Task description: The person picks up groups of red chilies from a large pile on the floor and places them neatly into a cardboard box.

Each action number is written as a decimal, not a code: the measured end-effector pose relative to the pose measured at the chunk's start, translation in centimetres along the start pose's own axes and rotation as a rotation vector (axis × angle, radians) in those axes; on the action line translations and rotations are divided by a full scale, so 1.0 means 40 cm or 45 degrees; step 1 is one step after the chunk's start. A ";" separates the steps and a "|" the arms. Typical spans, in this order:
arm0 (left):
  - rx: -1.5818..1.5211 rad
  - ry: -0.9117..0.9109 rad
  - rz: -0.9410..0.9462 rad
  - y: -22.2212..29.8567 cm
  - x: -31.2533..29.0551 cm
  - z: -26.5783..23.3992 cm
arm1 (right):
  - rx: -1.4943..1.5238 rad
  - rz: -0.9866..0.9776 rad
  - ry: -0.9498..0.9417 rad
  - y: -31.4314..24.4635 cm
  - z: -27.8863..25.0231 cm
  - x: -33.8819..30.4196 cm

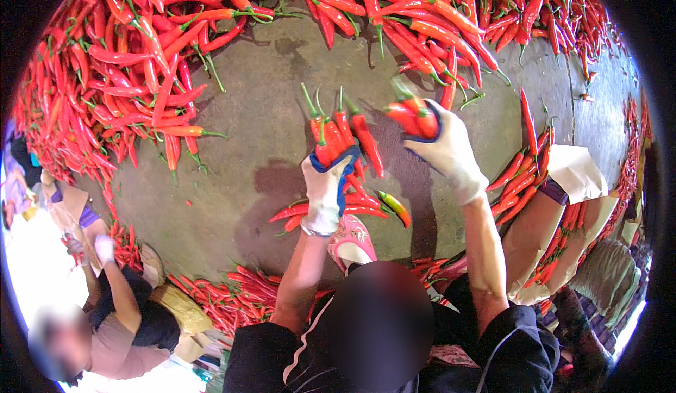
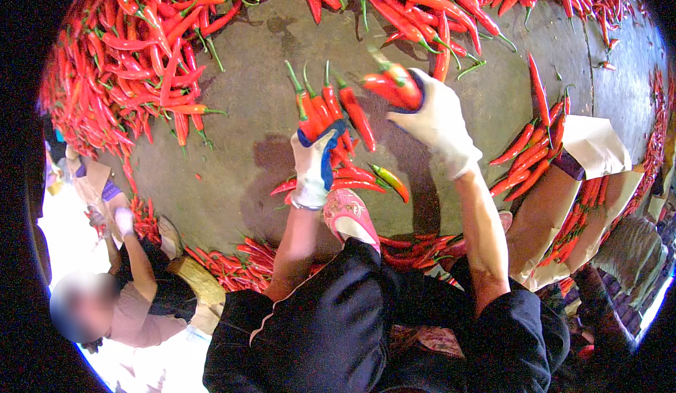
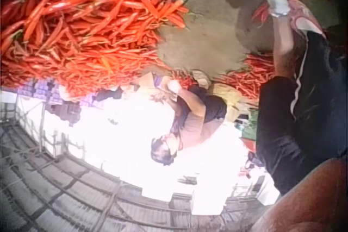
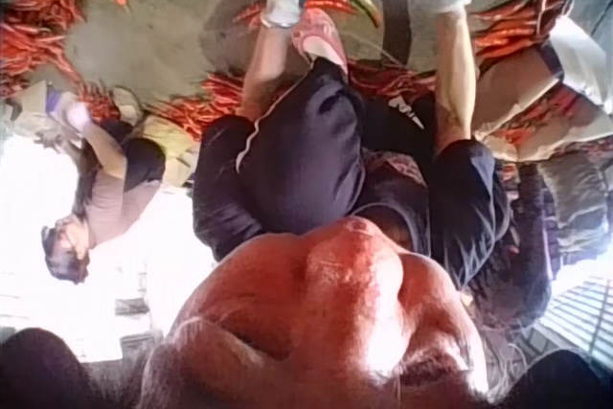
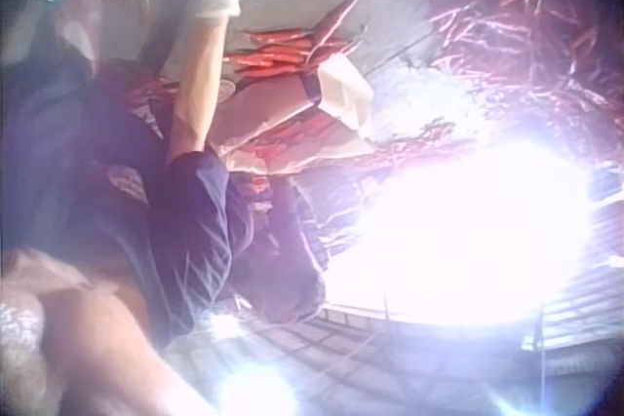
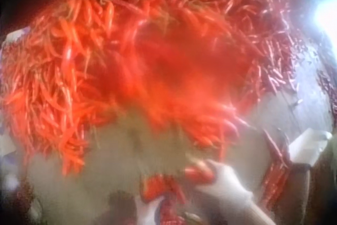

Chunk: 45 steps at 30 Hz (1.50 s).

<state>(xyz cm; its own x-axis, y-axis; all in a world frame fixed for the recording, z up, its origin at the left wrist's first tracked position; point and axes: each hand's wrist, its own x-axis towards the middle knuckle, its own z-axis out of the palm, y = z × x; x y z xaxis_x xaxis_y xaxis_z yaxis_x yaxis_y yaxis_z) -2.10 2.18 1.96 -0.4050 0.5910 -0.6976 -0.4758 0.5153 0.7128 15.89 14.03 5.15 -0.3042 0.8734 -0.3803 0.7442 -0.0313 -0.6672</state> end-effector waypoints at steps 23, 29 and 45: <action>-0.042 -0.190 0.023 0.002 0.018 -0.011 | 0.519 0.252 -0.122 0.060 0.102 0.018; -0.119 -0.280 -0.023 0.020 0.027 0.019 | 0.675 0.311 -0.293 0.037 0.080 0.028; -0.312 0.027 0.152 0.068 -0.054 -0.054 | 0.509 0.163 -0.528 0.016 0.183 -0.077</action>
<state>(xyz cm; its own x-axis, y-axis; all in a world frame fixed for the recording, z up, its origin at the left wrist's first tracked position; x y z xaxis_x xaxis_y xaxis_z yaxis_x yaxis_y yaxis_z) -4.21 0.96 5.23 -0.4843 0.6241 -0.6131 -0.5975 0.2760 0.7529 12.95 7.78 1.21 -0.4935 0.5904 -0.6387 0.5327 -0.3753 -0.7585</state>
